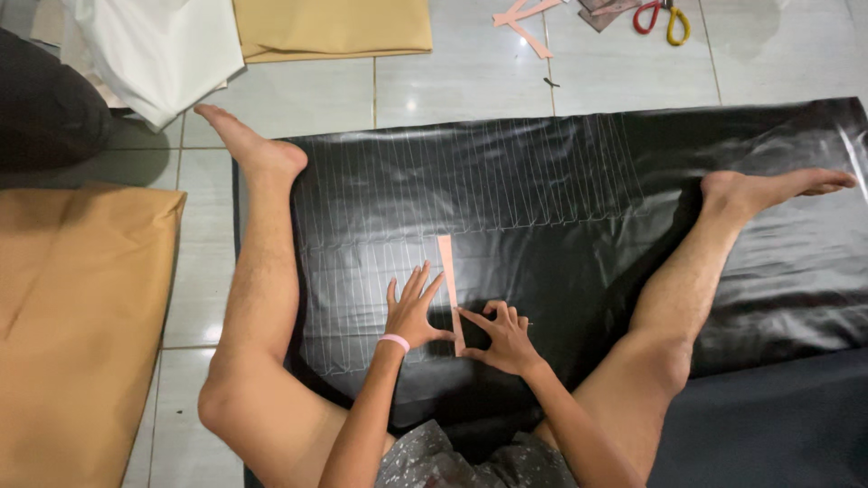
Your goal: The person sits on the floor and uses a pink ruler and a white marking tool to draw straight lines on a large black fabric sheet. They repeatedly reposition the ruler and draw parallel lines across the material.
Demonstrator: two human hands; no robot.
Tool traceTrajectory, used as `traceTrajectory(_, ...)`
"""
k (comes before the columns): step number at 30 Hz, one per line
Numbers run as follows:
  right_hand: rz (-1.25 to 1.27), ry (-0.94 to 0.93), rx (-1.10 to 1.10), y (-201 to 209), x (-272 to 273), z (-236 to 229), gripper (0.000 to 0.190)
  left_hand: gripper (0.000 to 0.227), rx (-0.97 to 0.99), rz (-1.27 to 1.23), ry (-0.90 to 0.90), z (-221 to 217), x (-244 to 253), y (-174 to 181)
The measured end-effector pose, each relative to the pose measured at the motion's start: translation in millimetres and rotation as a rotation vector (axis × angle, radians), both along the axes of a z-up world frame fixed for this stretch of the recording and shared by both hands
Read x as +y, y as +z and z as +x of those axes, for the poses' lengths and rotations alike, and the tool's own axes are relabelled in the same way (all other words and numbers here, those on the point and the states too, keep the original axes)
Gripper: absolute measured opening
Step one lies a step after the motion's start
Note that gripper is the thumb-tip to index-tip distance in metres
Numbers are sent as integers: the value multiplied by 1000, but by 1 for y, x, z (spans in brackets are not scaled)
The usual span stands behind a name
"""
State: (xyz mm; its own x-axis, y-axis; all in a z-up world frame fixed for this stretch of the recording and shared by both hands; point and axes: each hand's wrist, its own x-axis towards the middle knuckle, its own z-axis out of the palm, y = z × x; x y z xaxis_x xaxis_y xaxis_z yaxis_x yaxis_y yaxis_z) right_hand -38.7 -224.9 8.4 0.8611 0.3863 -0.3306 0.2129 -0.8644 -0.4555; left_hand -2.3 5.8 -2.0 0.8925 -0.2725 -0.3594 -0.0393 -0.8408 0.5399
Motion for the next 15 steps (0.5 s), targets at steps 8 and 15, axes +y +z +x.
traceTrajectory(8, -47, 9, 32, -4, 0, 0, 82, 138, 26, 14, 6, 2, -1, 12)
traceTrajectory(15, -34, 18, 14, 2, 1, 1, 83, 143, 18, 24, 1, 0, -3, 17)
